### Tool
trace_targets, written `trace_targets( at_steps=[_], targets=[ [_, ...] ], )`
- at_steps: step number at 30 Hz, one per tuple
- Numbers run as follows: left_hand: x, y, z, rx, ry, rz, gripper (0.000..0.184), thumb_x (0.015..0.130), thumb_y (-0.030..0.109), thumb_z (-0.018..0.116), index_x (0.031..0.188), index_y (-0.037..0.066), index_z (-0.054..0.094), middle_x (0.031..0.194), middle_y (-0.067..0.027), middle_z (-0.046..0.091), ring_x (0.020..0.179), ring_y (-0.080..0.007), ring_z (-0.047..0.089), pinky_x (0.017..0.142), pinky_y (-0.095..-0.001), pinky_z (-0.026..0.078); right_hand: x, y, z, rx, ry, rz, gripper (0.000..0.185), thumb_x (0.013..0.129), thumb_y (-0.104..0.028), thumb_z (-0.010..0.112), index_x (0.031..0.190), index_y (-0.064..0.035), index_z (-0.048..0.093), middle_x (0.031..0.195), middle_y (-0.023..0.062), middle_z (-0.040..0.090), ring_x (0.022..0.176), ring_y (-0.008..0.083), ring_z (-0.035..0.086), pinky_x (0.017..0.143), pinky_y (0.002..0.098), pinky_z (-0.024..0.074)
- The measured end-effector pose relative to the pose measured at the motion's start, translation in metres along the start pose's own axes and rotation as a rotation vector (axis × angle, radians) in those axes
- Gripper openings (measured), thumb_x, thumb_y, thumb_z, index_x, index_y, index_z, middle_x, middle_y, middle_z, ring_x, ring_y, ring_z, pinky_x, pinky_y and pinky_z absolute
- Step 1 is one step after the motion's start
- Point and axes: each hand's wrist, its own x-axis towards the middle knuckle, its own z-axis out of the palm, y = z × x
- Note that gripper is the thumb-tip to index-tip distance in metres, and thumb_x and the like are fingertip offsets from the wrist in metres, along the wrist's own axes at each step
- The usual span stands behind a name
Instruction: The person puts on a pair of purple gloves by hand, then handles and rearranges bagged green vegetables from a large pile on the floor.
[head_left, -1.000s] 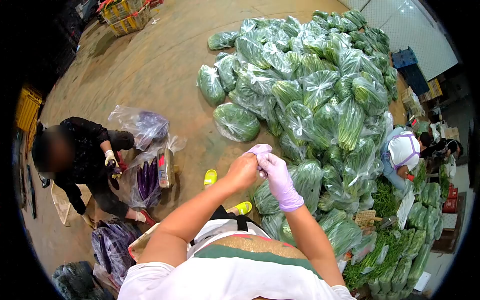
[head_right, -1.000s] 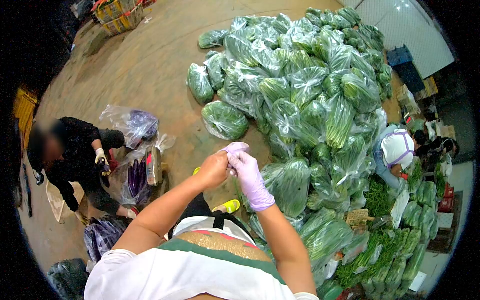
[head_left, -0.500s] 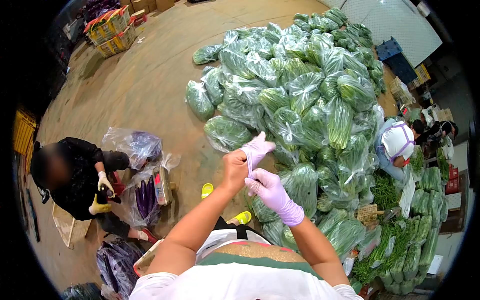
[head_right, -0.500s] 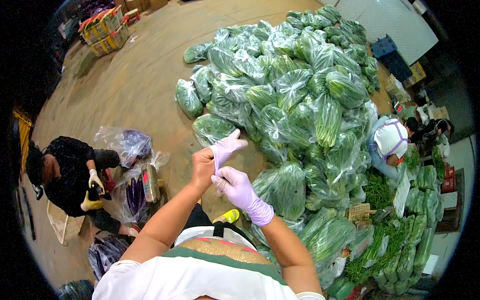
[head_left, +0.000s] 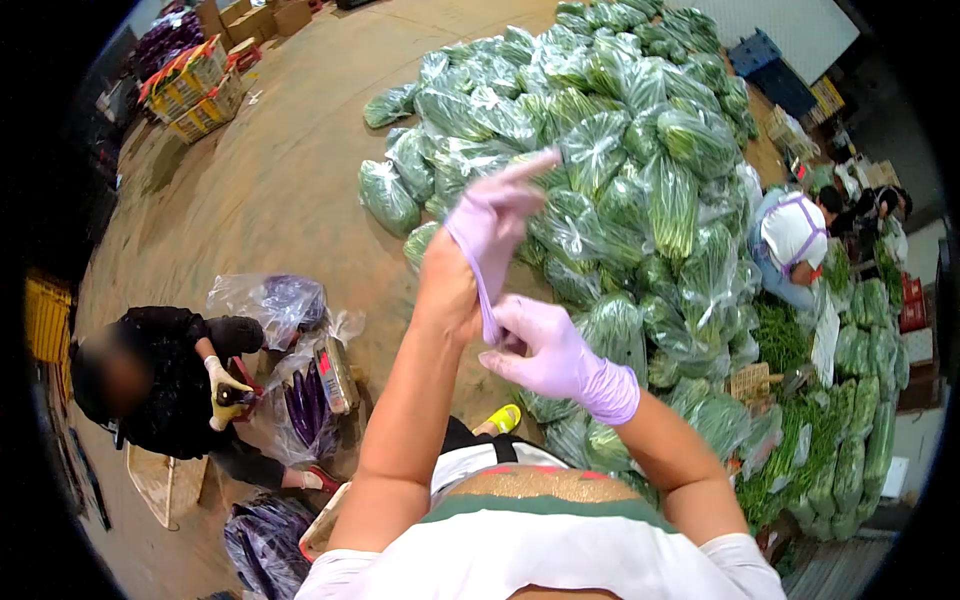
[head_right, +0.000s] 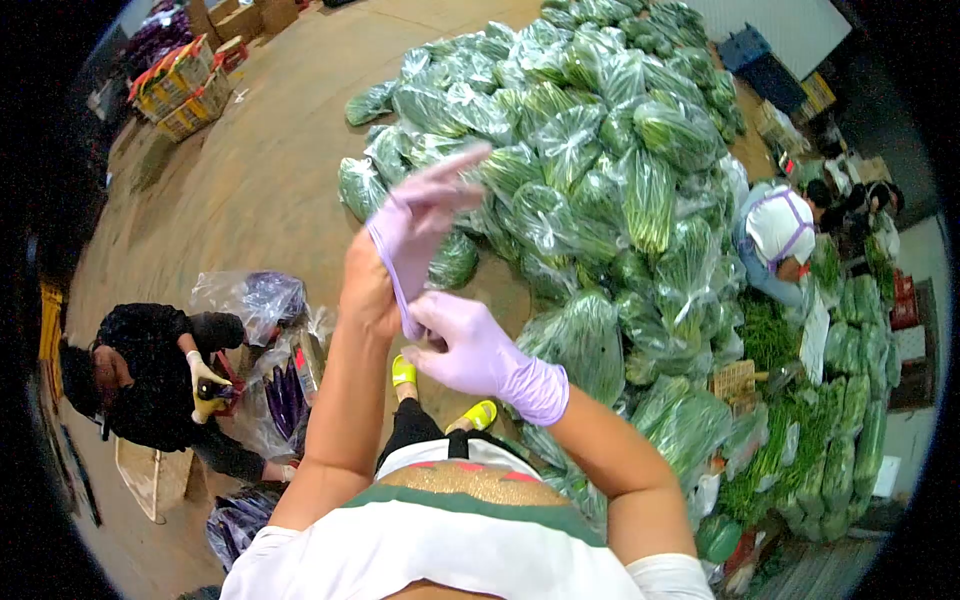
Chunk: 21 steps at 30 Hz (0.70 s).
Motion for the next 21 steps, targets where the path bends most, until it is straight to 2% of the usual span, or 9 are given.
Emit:
trace_targets(
  at_steps=[1,7,8,9,12,13,15,17,21],
  targets=[
    [0.008,-0.004,-0.004,0.06,0.035,0.074,0.018,0.089,0.014,0.043,0.102,0.005,0.052,0.119,-0.0081,0.05,0.091,-0.0105,0.045,0.086,-0.0238,0.034,0.002,-0.004,-0.001,-0.066,0.002,-0.092,0.02,0.064,-0.004,0.066,0.075,-0.0011,0.049,0.066,0.004,0.044,0.055,0.01,0.044,0.05,0.0227,0.039],
    [0.037,-0.042,-0.041,0.5,0.29,0.2,0.015,0.086,0.011,0.042,0.094,0.004,0.052,0.103,-0.0079,0.058,0.09,-0.0144,0.048,0.084,-0.031,0.035,0.003,0.005,0.001,-0.059,-0.006,0.018,0.02,0.062,0.001,0.062,0.076,-0.0011,0.047,0.068,0.004,0.042,0.053,0.0094,0.043,0.049,0.023,0.038],
    [0.033,-0.035,-0.034,0.71,0.194,0.433,0.012,0.083,0.008,0.043,0.087,0.005,0.054,0.085,-0.0061,0.06,0.08,-0.0141,0.051,0.077,-0.0293,0.039,0.004,0.006,0.001,-0.067,-0.006,0.03,0.02,0.062,0.001,0.061,0.076,-0.0009,0.047,0.069,0.004,0.042,0.053,0.0093,0.043,0.049,0.0229,0.0381],
    [0.048,-0.04,-0.057,0.709,0.199,0.433,0.012,0.083,0.008,0.043,0.087,0.005,0.054,0.085,-0.0061,0.06,0.08,-0.0141,0.051,0.077,-0.0293,0.039,0.005,0.005,0.002,-0.068,-0.011,0.031,0.02,0.062,0.001,0.061,0.076,-0.0009,0.047,0.069,0.004,0.042,0.053,0.0093,0.043,0.049,0.0229,0.0381],
    [0.091,-0.05,-0.112,0.365,0.154,0.04,0.024,0.083,0.016,0.04,0.073,0.003,0.057,0.059,-0.0058,0.054,0.054,-0.0151,0.05,0.053,-0.0274,0.042,0.007,0.005,0.008,-0.063,-0.01,-0.009,0.021,0.061,0.004,0.06,0.078,-0.0008,0.047,0.069,0.0037,0.042,0.055,0.0088,0.043,0.05,0.0225,0.0383],
    [0.094,-0.061,-0.105,0.837,0.308,0.055,0.02,0.085,0.016,0.039,0.081,0.004,0.054,0.062,-0.0081,0.054,0.059,-0.0185,0.052,0.057,-0.0302,0.042,0.008,0.005,0.009,-0.064,-0.012,-0.01,0.021,0.061,0.004,0.06,0.078,-0.0008,0.047,0.069,0.0037,0.042,0.055,0.0088,0.043,0.05,0.0225,0.0383],
    [0.086,-0.062,-0.088,1.307,0.468,0.071,0.018,0.087,0.016,0.037,0.088,0.004,0.051,0.066,-0.0103,0.055,0.063,-0.022,0.053,0.062,-0.0329,0.042,0.009,0.004,0.01,-0.051,-0.031,0.037,0.021,0.062,0.004,0.059,0.079,-0.001,0.048,0.07,0.0039,0.042,0.055,0.0086,0.043,0.051,0.0224,0.0384],
    [0.058,-0.056,-0.074,0.259,0.27,0.317,0.023,0.09,0.02,0.035,0.093,0.003,0.05,0.079,-0.0155,0.059,0.065,-0.0266,0.055,0.067,-0.0379,0.044,0.011,0.006,0.011,-0.049,-0.032,0.051,0.021,0.062,0.002,0.059,0.079,-0.0014,0.047,0.071,0.0059,0.044,0.055,0.0125,0.046,0.051,0.0249,0.04],
    [0.048,-0.029,-0.043,-0.235,0.14,0.057,0.03,0.092,0.027,0.035,0.095,0.001,0.05,0.095,-0.0178,0.06,0.07,-0.0233,0.056,0.078,-0.0404,0.042,0.011,0.013,0.013,-0.079,-0.035,0.124,0.021,0.064,0.0,0.058,0.084,-0.0016,0.051,0.076,0.0084,0.051,0.059,0.0173,0.054,0.055,0.0272,0.0442]
  ],
)
